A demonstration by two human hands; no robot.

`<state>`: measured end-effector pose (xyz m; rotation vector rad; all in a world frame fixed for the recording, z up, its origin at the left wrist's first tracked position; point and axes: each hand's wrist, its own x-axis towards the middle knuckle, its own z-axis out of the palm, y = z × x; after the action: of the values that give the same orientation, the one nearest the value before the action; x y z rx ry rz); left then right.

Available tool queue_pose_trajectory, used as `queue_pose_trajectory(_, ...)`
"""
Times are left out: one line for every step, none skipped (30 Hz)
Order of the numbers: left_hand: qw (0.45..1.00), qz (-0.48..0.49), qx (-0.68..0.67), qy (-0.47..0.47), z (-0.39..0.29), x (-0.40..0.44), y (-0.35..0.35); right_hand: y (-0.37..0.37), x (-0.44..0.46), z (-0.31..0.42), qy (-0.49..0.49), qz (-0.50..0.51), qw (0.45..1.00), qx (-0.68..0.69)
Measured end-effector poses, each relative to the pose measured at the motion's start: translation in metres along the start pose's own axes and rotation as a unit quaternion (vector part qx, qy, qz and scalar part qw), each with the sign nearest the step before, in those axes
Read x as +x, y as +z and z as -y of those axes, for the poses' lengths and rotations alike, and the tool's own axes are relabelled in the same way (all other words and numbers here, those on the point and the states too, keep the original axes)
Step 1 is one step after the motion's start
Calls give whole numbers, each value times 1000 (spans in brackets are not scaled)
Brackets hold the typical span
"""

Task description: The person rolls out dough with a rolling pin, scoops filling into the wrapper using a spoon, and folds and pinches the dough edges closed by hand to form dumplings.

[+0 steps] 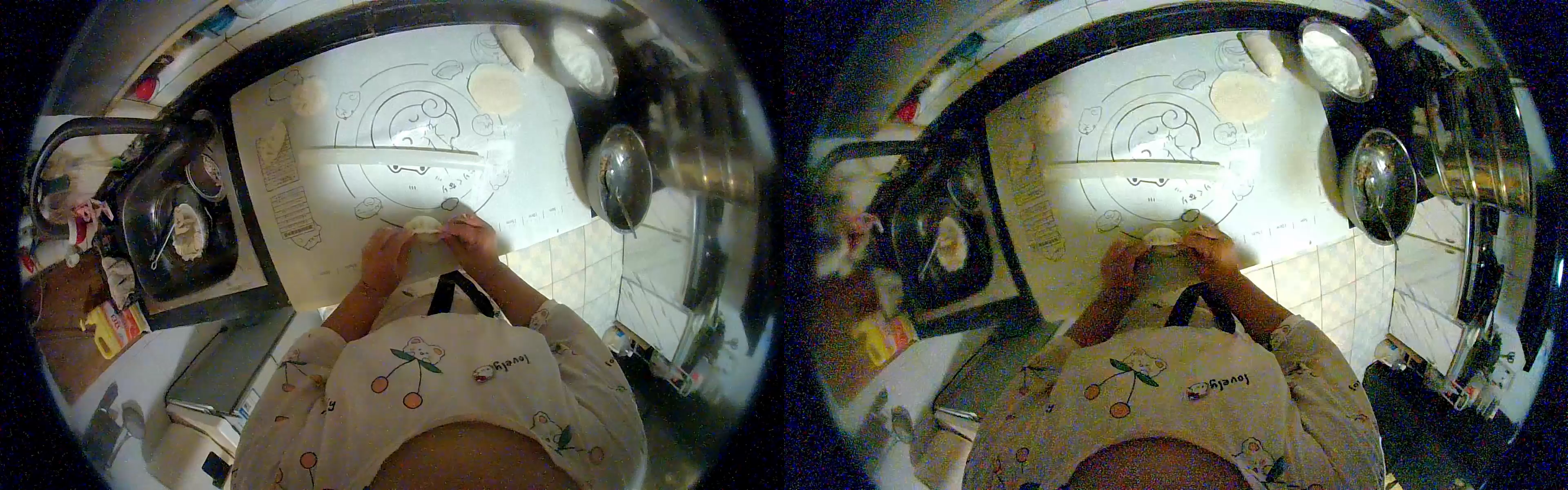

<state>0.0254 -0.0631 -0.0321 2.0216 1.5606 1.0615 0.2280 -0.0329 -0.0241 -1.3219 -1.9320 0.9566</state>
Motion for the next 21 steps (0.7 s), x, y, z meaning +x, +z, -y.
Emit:
queue_pose_trajectory(1000, 5, -14, -12, 0, 0, -1, -3, 3, 4, -23, 5, 1000, -17)
queue_pose_trajectory(1000, 16, -14, -21, 1, -1, -1, -4, 5, 6, -46, 10, 998, -33)
queue_pose_trajectory(999, 26, -14, -29, 2, -1, -2, 0, 3, 4, -16, -14, 1000, -1)
queue_pose_trajectory(999, 36, -13, -37, 3, 0, -2, 6, 1, 1, 13, -37, 999, 31)
queue_pose_trajectory(999, 14, 10, -31, 1, 2, -2, 11, 1, -1, 43, -61, 995, 63)
queue_pose_trajectory(999, -9, 32, -25, -2, 5, -1, 11, 3, 1, 8, -69, 996, 51)
queue_pose_trajectory(998, -32, 55, -20, -5, 9, -2, 9, 8, 5, -27, -77, 996, 39)
queue_pose_trajectory(999, 8, 47, -8, -7, 14, -4, 8, 11, 7, -62, -84, 994, 26)
queue_pose_trajectory(998, 47, 40, 5, -7, 21, -7, 8, 12, 5, -76, -57, 995, 13)
queue_pose_trajectory(996, 86, 34, 17, -7, 25, -8, 8, 13, 3, -89, -30, 996, -1)
queue_pose_trajectory(996, 84, 24, 16, -4, 24, -6, 8, 14, 1, -103, -2, 995, -15)
queue_pose_trajectory(996, 82, 15, 14, -1, 23, -3, 7, 16, 3, -94, 8, 995, -15)
queue_pose_trajectory(997, 81, 6, 13, 2, 21, 0, 4, 18, 6, -85, 19, 996, -15)
queue_pose_trajectory(996, 87, 5, 14, 4, 19, 0, 3, 20, 9, -77, 30, 996, -15)
queue_pose_trajectory(995, 93, 6, 17, 5, 20, -1, 2, 22, 11, -56, 17, 998, -7)
queue_pose_trajectory(995, 98, 8, 21, 6, 23, -3, 3, 21, 14, -37, 5, 999, 3)
queue_pose_trajectory(996, 87, 8, 10, 4, 26, -4, 4, 21, 17, -19, -8, 1000, 13)
queue_pose_trajectory(997, 75, 9, -1, -1, 31, -4, 5, 20, 15, -8, 8, 1000, -6)
queue_pose_trajectory(998, 64, 9, -12, -4, 33, -5, 7, 16, 9, 2, 23, 999, -25)
queue_pose_trajectory(993, 114, 26, -1, -3, 32, -4, 7, 13, 5, 13, 38, 998, -44)
queue_pose_trajectory(985, 165, 43, 11, -1, 31, -2, 5, 12, 6, 21, 35, 999, -21)
